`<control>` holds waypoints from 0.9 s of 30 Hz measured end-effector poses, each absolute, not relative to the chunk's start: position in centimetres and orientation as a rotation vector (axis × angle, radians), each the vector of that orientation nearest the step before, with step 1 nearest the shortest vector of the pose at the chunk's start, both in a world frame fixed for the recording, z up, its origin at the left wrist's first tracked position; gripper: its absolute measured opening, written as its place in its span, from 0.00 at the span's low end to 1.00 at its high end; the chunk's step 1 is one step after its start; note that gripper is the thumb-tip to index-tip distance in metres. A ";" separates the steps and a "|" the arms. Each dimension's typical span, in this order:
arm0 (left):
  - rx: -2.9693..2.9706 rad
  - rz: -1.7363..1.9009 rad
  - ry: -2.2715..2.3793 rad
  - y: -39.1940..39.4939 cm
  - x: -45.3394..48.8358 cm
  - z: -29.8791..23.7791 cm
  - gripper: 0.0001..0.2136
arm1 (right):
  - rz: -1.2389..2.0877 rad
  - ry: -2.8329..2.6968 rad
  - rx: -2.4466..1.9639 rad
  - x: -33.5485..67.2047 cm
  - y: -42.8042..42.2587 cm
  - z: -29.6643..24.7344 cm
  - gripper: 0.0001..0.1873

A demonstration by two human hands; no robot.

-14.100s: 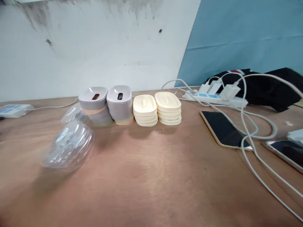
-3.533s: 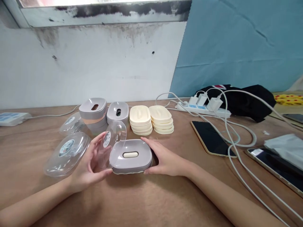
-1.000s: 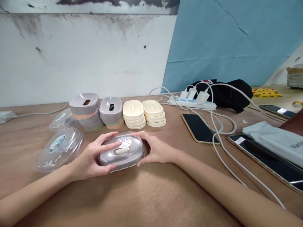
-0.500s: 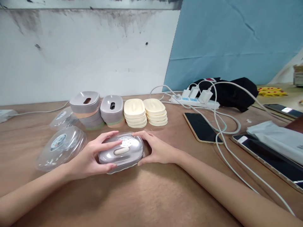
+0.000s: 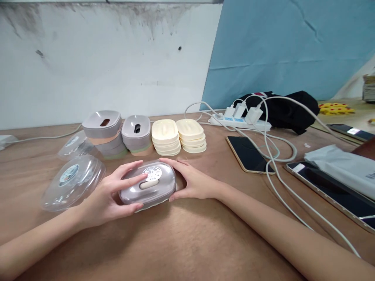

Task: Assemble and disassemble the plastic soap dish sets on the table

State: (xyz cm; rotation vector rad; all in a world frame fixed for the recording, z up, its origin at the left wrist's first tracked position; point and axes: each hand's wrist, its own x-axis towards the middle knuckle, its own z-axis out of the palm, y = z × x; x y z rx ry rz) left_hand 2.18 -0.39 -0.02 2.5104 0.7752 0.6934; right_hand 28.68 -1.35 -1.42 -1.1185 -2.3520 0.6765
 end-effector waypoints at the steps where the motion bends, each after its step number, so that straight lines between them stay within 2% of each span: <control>1: 2.514 0.680 0.778 -0.4 2.2 0.0 0.26 | 0.674 -2.354 -1.119 28.7 -1.3 -1.4 0.49; 13: 2.446 0.655 0.656 -0.7 2.0 -0.7 0.25 | 0.813 -2.305 -0.986 27.7 -1.6 -1.1 0.48; 17: 2.414 0.570 0.776 -0.8 1.9 -1.5 0.42 | 0.736 -2.289 -0.987 28.0 -3.2 -0.9 0.41; 19: 2.421 0.480 0.898 -0.9 1.8 -1.9 0.46 | 0.643 -2.241 -1.112 29.2 -5.1 -1.2 0.40; 23: 2.531 0.309 0.945 -1.0 1.5 -2.5 0.39 | 0.297 -2.048 -1.540 32.9 -9.8 -2.3 0.38; 27: 2.624 0.329 0.907 -0.8 1.3 -3.2 0.37 | -0.237 -1.819 -1.904 35.4 -12.4 -2.7 0.35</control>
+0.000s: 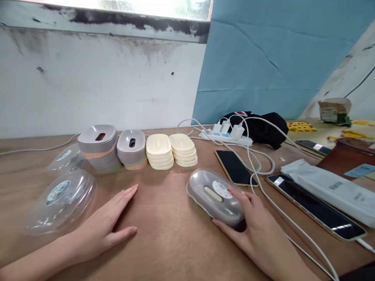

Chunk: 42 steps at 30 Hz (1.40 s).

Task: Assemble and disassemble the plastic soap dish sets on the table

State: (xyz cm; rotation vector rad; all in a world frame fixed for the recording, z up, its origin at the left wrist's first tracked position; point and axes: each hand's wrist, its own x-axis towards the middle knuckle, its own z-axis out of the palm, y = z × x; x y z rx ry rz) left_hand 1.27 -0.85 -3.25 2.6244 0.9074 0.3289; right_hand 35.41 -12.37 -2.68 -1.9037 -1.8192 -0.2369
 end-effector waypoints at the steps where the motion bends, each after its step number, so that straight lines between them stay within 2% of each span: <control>1: 2.635 0.351 0.904 -0.8 1.3 -3.4 0.37 | -0.371 -1.791 -1.967 35.6 -12.4 -2.6 0.35; 5: 2.621 0.295 0.930 -0.9 1.5 -2.9 0.36 | -0.715 -1.777 -2.097 35.5 -10.3 -1.8 0.34; 13: 2.639 0.310 0.929 -0.8 1.3 -3.3 0.36 | -0.905 -1.808 -2.296 36.8 -3.6 -1.1 0.32; 22: 2.634 0.321 0.899 -0.7 1.4 -3.3 0.36 | -0.884 -1.746 -2.303 37.3 1.0 -1.6 0.33; 26: 2.668 0.198 0.865 -0.9 1.9 -2.0 0.31 | -0.838 -1.715 -2.290 37.3 1.9 -1.6 0.33; 30: 2.701 0.061 0.842 -1.0 2.2 -0.7 0.29 | -0.852 -1.701 -2.023 34.9 1.0 -1.7 0.33; 32: 2.711 0.038 0.820 -1.0 2.1 -0.4 0.29 | -0.706 -1.934 -1.709 32.2 -0.3 -1.7 0.32; 36: 2.717 0.008 0.831 -0.8 1.9 -0.4 0.32 | -0.036 -2.581 -1.191 26.3 -2.9 -1.6 0.36; 39: 2.694 0.034 0.920 -0.7 1.7 -0.5 0.36 | 0.325 -2.771 -1.083 23.7 -3.4 -1.5 0.35; 42: 2.699 0.038 0.890 -0.3 1.3 -0.5 0.35 | 0.423 -2.753 -1.132 23.2 -3.0 -1.4 0.32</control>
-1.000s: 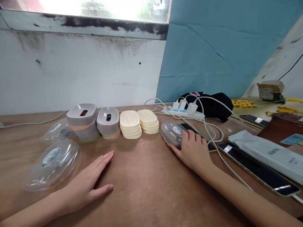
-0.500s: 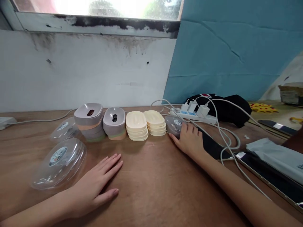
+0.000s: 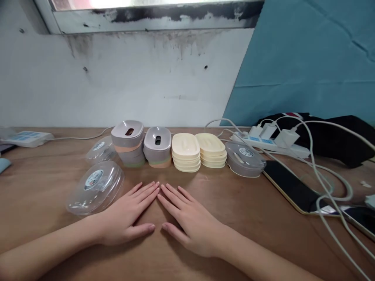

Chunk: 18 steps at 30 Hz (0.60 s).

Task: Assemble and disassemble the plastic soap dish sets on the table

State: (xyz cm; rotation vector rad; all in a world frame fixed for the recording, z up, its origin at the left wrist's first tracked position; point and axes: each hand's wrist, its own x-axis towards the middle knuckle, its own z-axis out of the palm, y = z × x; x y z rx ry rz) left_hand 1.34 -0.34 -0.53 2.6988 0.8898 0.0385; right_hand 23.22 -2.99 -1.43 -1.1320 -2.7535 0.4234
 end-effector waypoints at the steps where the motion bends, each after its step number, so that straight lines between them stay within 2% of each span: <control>1: 2.705 0.041 0.870 -0.2 1.2 -0.5 0.35 | 0.436 -2.736 -1.148 23.3 -2.9 -1.4 0.32; 18: 2.745 0.090 0.850 0.1 0.9 -1.0 0.32 | 0.419 -2.746 -1.207 23.6 -3.2 -1.1 0.28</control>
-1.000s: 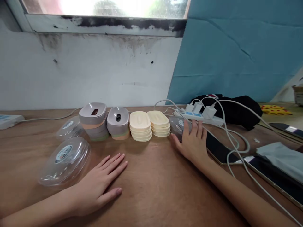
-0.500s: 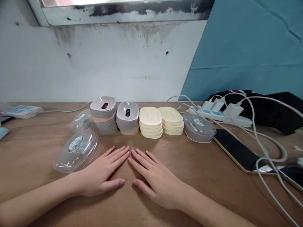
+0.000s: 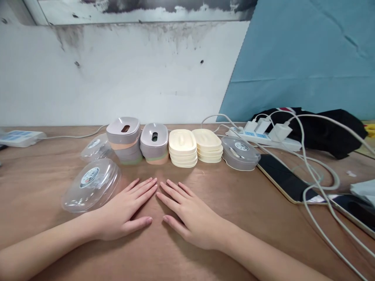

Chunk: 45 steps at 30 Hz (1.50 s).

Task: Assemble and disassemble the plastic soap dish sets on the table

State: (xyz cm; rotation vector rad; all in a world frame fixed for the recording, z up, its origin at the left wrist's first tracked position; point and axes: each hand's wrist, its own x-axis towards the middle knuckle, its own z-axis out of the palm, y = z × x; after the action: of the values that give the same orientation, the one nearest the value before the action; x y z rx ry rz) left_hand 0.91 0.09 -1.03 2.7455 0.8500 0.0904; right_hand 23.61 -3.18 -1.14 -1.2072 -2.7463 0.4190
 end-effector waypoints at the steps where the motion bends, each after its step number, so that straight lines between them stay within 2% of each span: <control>1: 2.747 0.088 0.854 0.1 0.9 -1.0 0.32 | 0.421 -2.743 -1.209 23.6 -3.2 -1.1 0.28; 21: 2.751 0.054 0.881 0.0 1.1 -1.0 0.32 | 0.331 -2.750 -1.170 23.6 -3.1 -1.1 0.27; 24: 2.744 0.031 0.892 0.0 1.2 -0.9 0.32 | 0.204 -2.725 -1.111 24.1 -2.8 -1.1 0.22; 27: 2.728 0.029 0.895 0.0 1.2 -0.8 0.32 | -0.121 -2.507 -1.166 25.7 -1.3 -0.9 0.17; 32: 2.703 0.065 0.880 0.0 1.1 -0.7 0.32 | -0.512 -1.970 -1.468 30.6 3.5 -0.2 0.19; 38: 2.698 0.054 0.884 0.0 1.2 -0.5 0.32 | -0.479 -1.995 -1.577 33.4 6.1 -1.2 0.11; 45: 2.678 0.091 0.868 -0.1 1.0 -1.0 0.32 | -0.537 -1.775 -1.464 32.6 4.2 0.3 0.09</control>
State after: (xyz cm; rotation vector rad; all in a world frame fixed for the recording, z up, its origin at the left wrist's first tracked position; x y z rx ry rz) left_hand 0.98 -0.10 -0.95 2.6784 0.8681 0.0912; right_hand 32.57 4.22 0.33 -1.4641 -1.7746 -0.5366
